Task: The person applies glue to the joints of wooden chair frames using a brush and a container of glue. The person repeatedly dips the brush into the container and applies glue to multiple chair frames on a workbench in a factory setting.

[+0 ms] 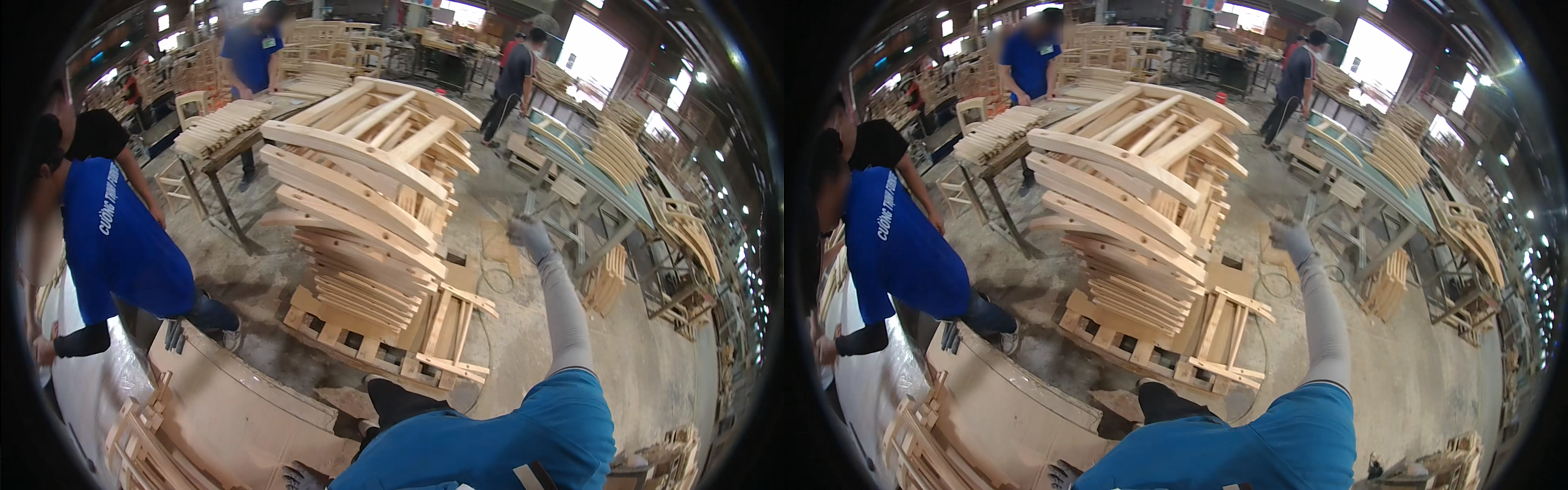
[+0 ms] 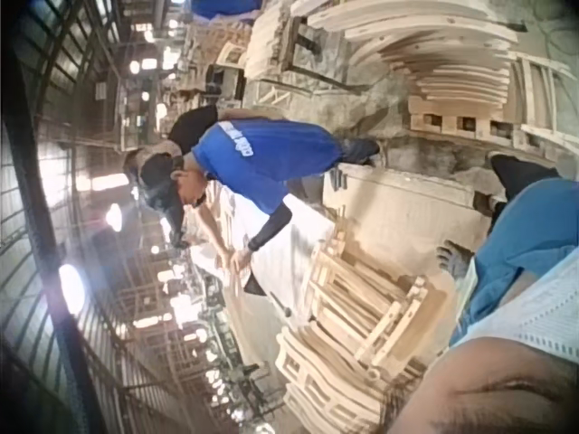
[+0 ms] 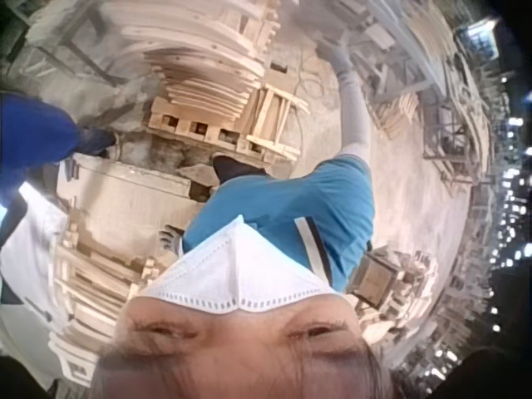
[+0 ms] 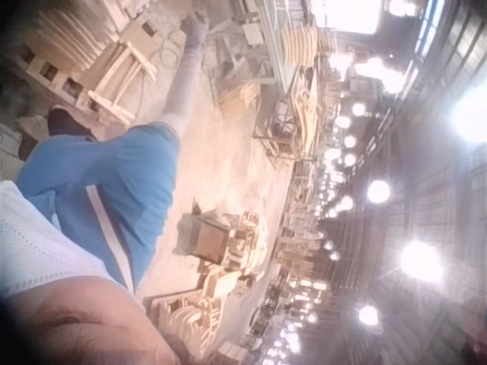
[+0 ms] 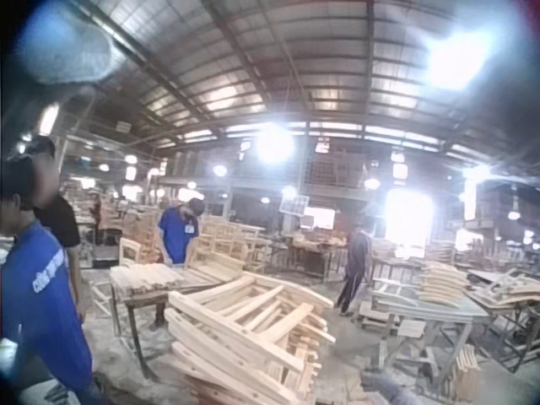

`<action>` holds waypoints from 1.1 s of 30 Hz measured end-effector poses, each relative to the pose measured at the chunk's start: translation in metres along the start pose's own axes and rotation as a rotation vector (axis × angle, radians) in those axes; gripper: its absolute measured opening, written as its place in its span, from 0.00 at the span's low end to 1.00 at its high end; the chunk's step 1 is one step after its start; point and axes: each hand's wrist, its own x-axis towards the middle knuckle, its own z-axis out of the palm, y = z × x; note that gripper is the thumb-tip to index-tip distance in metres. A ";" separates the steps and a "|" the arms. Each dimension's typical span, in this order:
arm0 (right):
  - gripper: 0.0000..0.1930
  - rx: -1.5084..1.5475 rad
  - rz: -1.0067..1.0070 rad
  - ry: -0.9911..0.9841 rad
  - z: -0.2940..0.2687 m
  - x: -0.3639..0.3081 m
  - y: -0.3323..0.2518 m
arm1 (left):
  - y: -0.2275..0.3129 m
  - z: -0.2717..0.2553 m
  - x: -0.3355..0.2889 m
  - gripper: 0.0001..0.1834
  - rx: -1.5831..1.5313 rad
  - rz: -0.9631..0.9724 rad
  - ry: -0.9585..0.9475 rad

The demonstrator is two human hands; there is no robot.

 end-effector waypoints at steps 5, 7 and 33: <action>0.25 0.307 -0.039 -0.168 0.086 0.081 -0.079 | -0.008 -0.029 0.040 0.38 -0.323 0.142 -0.426; 0.29 0.427 0.008 -0.239 0.111 0.118 -0.083 | 0.006 -0.046 0.060 0.41 -0.536 0.154 -0.485; 0.14 0.499 0.037 -0.293 0.291 0.307 -0.128 | 0.280 -0.525 0.327 0.23 -2.222 0.866 -0.283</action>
